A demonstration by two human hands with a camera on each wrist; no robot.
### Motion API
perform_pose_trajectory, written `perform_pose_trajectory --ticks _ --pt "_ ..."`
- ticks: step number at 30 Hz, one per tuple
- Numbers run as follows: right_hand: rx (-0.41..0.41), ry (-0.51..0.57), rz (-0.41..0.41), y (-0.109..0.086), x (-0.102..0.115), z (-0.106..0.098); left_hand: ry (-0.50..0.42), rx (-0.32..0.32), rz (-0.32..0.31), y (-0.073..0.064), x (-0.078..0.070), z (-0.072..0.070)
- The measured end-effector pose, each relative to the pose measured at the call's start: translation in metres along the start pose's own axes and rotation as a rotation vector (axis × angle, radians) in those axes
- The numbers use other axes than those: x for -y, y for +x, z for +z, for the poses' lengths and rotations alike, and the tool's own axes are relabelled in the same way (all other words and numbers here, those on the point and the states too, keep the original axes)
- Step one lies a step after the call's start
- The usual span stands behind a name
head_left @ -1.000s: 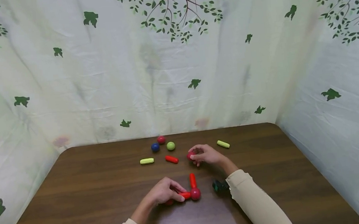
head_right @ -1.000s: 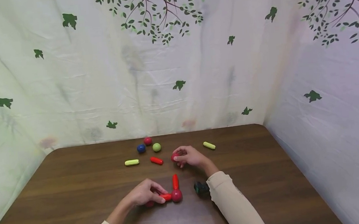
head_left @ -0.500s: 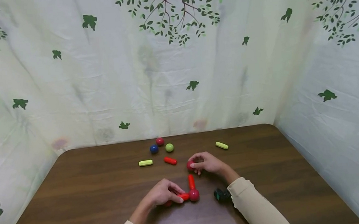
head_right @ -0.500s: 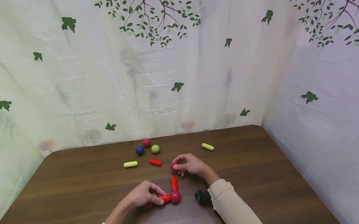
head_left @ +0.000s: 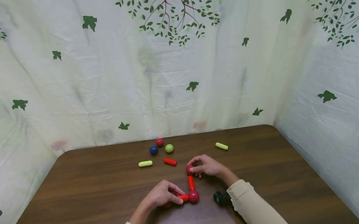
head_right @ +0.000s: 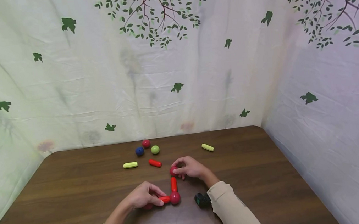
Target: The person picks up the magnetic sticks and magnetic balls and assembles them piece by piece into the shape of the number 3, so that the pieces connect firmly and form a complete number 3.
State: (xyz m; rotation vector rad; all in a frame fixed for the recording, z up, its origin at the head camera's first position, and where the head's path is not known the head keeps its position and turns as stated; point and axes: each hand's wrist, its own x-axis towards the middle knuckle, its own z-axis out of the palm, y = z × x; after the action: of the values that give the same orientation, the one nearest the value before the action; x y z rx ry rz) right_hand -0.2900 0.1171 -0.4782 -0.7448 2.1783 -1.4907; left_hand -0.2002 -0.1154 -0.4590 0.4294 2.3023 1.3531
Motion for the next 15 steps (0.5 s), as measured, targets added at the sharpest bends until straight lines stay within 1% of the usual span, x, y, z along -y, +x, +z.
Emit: perform_pose_trajectory --ticks 10,15 --pt "0.011 -0.039 0.024 0.0019 -0.0013 0.0006 0.001 0.007 -0.009 -0.0004 -0.0018 -0.0005" --pt "0.016 -0.039 0.035 0.0027 -0.0013 0.0005 -0.007 0.007 0.000 -0.0002 -0.0014 -0.0005"
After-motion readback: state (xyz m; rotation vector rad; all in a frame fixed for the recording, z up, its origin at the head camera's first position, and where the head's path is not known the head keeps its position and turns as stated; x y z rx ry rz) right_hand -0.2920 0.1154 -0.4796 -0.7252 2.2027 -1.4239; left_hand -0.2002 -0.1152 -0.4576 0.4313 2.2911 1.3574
